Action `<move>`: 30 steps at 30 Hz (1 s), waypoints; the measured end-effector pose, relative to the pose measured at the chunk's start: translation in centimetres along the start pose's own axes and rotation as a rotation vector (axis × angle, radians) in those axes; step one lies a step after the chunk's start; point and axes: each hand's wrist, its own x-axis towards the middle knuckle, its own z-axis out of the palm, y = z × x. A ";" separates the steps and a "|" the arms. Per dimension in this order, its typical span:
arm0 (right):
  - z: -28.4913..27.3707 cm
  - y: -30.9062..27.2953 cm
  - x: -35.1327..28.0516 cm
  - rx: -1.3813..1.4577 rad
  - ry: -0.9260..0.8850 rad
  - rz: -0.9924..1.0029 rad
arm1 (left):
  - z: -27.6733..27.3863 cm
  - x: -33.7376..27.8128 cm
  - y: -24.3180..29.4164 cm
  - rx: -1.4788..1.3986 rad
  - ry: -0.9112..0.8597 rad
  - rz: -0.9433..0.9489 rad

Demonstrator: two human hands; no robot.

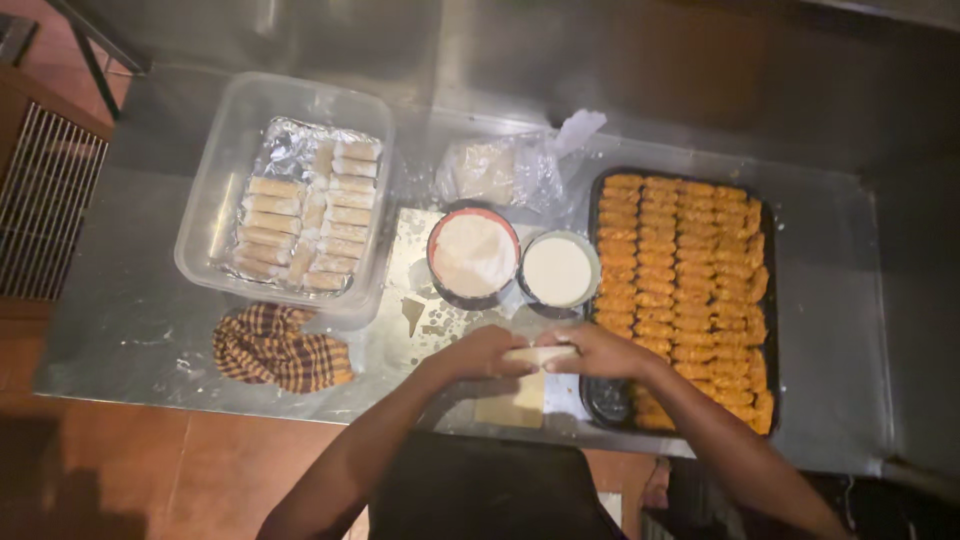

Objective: The person prepares spring rolls by hand. They take a wrapper, place filling, roll it, dip it in liquid, coat it in powder, and place it in a container. This process is repeated multiple times.

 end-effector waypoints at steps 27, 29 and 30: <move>-9.1 11.8 7.4 -0.599 0.386 0.404 | 10.1 -12.4 -3.7 -0.404 0.403 -0.429; -9.2 10.4 4.5 -0.485 0.441 0.428 | 9.6 -11.3 -3.0 -0.448 0.394 -0.413; -8.8 9.7 2.8 -0.415 0.457 0.417 | 9.4 -10.4 -2.5 -0.470 0.389 -0.403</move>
